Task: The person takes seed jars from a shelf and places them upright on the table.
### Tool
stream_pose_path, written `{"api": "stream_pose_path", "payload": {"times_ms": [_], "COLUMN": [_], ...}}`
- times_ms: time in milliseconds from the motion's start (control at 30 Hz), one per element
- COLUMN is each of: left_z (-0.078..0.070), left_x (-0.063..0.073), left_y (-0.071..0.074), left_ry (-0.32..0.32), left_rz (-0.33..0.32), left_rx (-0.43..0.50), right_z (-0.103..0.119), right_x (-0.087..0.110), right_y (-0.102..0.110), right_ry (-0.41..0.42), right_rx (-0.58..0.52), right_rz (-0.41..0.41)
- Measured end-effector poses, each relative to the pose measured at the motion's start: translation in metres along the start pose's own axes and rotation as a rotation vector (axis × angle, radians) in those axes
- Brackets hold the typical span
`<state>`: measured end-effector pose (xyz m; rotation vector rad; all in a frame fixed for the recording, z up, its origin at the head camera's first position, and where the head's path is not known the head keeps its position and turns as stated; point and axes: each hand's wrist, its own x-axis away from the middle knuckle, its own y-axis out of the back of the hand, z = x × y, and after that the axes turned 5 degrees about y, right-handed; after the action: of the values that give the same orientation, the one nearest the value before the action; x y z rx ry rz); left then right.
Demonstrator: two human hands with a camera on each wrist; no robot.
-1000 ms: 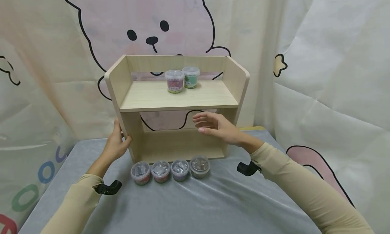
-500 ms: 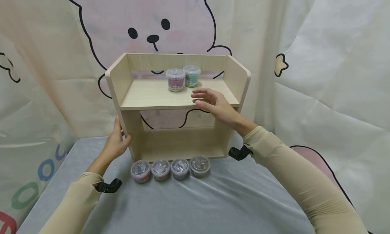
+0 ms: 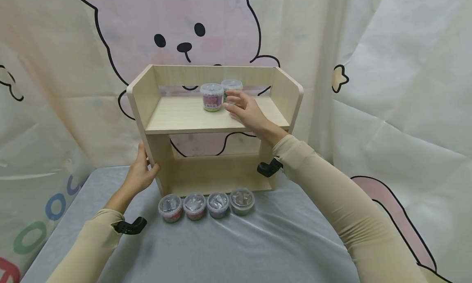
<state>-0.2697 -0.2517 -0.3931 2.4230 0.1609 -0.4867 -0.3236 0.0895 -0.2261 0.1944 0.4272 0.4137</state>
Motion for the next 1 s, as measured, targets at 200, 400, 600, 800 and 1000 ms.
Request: {"api": "stream_pose_path", "payload": {"times_ms": [200,400,600,800,1000], "left_z": [0.001,0.003,0.004,0.001,-0.001], "left_x": [0.002,0.004,0.003,0.004,0.0], "left_y": [-0.001,-0.003,-0.001,0.006,0.005], "left_ry": [0.001,-0.003,-0.01,0.019,0.016], "left_rz": [0.009,0.011,0.013,0.044,0.05], "left_rx": [0.018,0.036,0.037,-0.01,-0.011], "right_z": [-0.005,-0.008,-0.011,-0.015,-0.016], "right_x": [-0.018,-0.032,-0.043,-0.053,-0.06], "right_y": [-0.013,-0.021,-0.026,-0.026,-0.024], "right_ry": [-0.058,-0.088,-0.099,-0.137,-0.133], "right_rx": [-0.002,0.064,0.06,0.001,0.024], "right_rz": [-0.067,-0.089,-0.072,-0.069,-0.083]}}
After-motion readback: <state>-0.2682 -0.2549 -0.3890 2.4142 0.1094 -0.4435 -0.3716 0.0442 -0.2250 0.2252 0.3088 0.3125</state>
